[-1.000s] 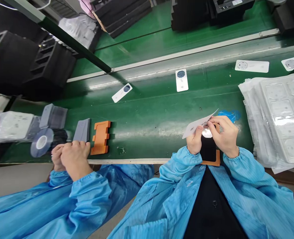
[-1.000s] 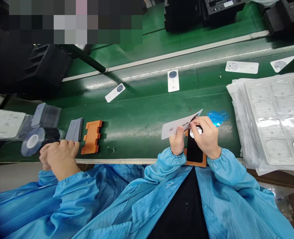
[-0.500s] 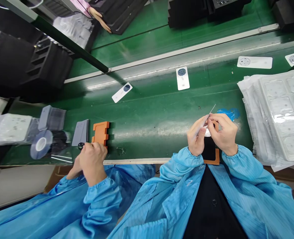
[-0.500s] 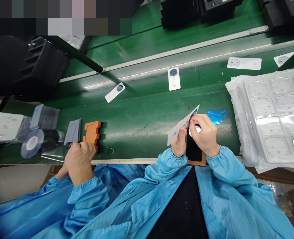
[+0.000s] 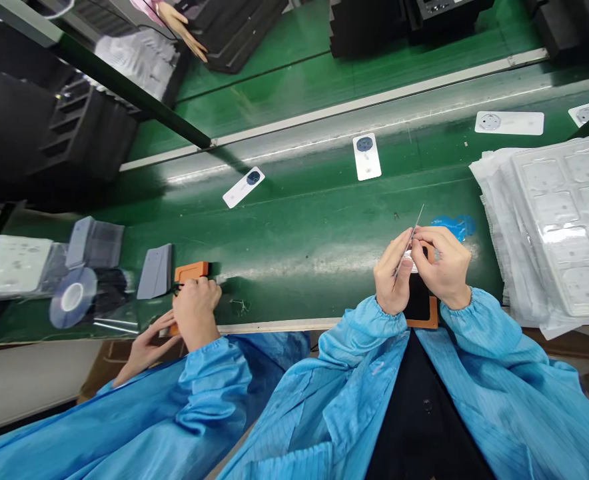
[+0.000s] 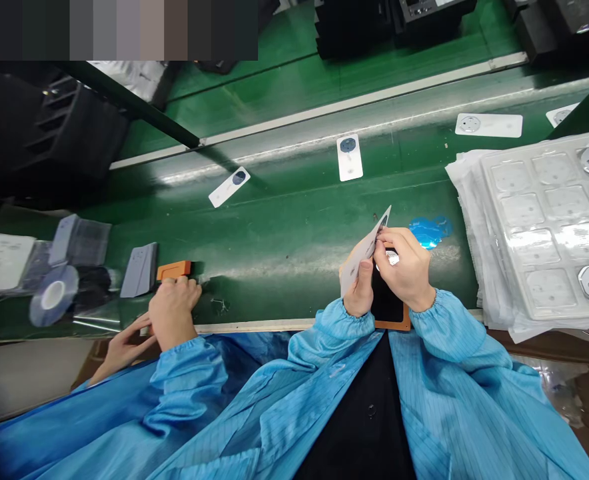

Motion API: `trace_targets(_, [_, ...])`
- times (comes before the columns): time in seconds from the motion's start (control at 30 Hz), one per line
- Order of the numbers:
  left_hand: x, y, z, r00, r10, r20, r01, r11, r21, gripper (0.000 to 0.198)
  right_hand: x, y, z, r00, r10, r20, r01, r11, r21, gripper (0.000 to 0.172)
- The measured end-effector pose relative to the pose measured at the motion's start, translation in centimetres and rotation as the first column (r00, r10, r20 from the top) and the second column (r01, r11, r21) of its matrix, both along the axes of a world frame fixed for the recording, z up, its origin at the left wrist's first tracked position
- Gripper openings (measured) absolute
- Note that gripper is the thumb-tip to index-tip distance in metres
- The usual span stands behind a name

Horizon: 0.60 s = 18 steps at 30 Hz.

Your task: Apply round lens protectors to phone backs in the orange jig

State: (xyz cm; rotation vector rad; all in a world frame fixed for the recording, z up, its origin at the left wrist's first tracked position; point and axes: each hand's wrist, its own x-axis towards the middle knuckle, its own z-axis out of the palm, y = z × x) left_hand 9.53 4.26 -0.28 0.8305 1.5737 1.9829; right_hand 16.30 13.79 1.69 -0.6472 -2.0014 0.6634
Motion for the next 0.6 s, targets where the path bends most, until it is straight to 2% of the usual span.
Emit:
trace_targets(0.17, [0.2,-0.3,-0.2,0.998,0.02,0.052,-0.018,0.999,-0.037,0.054,-0.6,-0.4,0.2,1.0,-0.007,0.003,0.007,0.999,0.032,0.011])
trace_targets(0.27, [-0.2,-0.2,-1.1,0.989,0.08,0.126,-0.068,0.993,-0.102,0.045,-0.8,0.6,-0.7,0.997,-0.045,0.062,0.041,0.998,0.05,0.013])
trace_targets(0.37, [-1.9,0.1,-1.7,0.915,0.219,0.339,-0.182,0.974,-0.138,0.043,0.5,4.2,-3.2,0.97,-0.179,0.167,0.177,0.984,0.03,0.014])
trace_targets(0.47, [-4.1,-0.1,-1.7,0.835,0.23,0.501,-0.216,0.973,-0.086,0.058,3.2,9.1,-6.5,0.922,-0.265,0.284,0.275,0.961,0.004,0.021])
trace_targets(0.53, [-5.2,-0.9,-1.5,0.853,0.191,0.486,-0.174,0.981,-0.08,0.06,5.1,11.1,-7.7,0.89,-0.265,0.371,0.28,0.96,0.014,0.032])
trace_targets(0.6, [-5.8,-2.1,-1.1,0.932,0.118,0.344,-0.081,0.989,-0.122,0.047,6.5,11.3,-7.4,0.837,-0.275,0.473,0.297,0.954,0.031,0.037])
